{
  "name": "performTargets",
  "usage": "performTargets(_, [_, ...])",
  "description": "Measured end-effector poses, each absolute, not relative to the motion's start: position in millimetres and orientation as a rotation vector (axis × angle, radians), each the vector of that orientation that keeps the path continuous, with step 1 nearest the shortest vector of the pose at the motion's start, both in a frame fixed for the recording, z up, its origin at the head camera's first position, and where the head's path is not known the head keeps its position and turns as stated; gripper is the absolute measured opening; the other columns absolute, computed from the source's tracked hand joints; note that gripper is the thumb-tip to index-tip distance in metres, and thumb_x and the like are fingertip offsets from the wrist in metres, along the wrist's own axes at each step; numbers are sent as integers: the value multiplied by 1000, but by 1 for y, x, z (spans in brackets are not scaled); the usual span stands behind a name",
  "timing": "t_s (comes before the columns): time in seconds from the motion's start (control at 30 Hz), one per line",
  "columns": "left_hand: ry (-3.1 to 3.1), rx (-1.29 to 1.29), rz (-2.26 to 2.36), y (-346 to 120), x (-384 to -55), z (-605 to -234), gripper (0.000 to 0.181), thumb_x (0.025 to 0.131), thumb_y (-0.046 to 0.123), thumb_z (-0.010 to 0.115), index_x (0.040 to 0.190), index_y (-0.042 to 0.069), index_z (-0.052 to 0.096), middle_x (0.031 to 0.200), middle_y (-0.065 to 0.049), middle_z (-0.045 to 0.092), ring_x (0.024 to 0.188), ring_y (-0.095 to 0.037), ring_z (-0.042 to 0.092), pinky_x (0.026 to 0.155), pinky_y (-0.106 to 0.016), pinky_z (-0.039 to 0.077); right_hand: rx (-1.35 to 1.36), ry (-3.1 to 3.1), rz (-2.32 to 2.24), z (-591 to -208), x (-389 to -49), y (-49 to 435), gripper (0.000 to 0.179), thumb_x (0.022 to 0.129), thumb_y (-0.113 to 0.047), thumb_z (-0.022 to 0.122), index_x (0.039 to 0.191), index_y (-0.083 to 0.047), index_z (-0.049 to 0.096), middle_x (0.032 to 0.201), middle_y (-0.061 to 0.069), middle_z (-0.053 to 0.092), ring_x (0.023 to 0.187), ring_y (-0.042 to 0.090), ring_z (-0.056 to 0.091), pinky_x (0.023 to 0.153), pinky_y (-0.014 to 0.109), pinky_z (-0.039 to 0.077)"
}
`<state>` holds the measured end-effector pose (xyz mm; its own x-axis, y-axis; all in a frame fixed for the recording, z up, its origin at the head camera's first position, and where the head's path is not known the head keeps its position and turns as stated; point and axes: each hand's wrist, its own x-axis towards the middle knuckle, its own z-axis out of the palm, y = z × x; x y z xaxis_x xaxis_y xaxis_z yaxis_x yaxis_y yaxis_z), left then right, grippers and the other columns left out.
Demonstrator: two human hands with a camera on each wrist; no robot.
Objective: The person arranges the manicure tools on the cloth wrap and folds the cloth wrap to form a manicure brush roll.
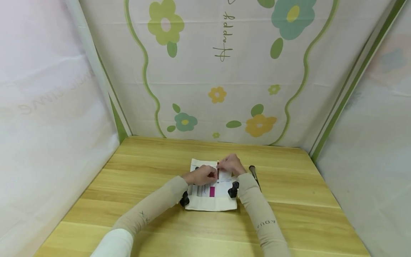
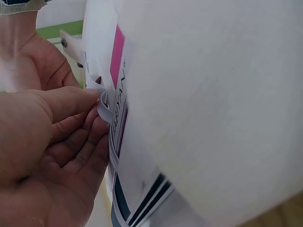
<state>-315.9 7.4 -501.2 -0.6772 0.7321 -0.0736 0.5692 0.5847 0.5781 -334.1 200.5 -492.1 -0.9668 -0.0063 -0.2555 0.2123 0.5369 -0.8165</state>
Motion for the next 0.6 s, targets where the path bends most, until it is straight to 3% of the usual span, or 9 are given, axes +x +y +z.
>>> performTargets(0.23, [2516,1068,780,8,-314,-501,12,105,8,63,95,10,71,85,4,63,75,-4,52,73,-18,45,101,2528,-1329,-490,-324,204,19,88,-17,85,78,-2,79,88,8,80,64,11,61,61,23,48])
performTargets(0.6, [2531,1019,796,11,-310,-501,11,104,8,64,99,8,74,94,1,69,80,-5,55,77,-19,48,115,2506,-1229,-488,-319,203,11,88,-11,84,89,0,84,77,11,79,59,12,71,59,23,57])
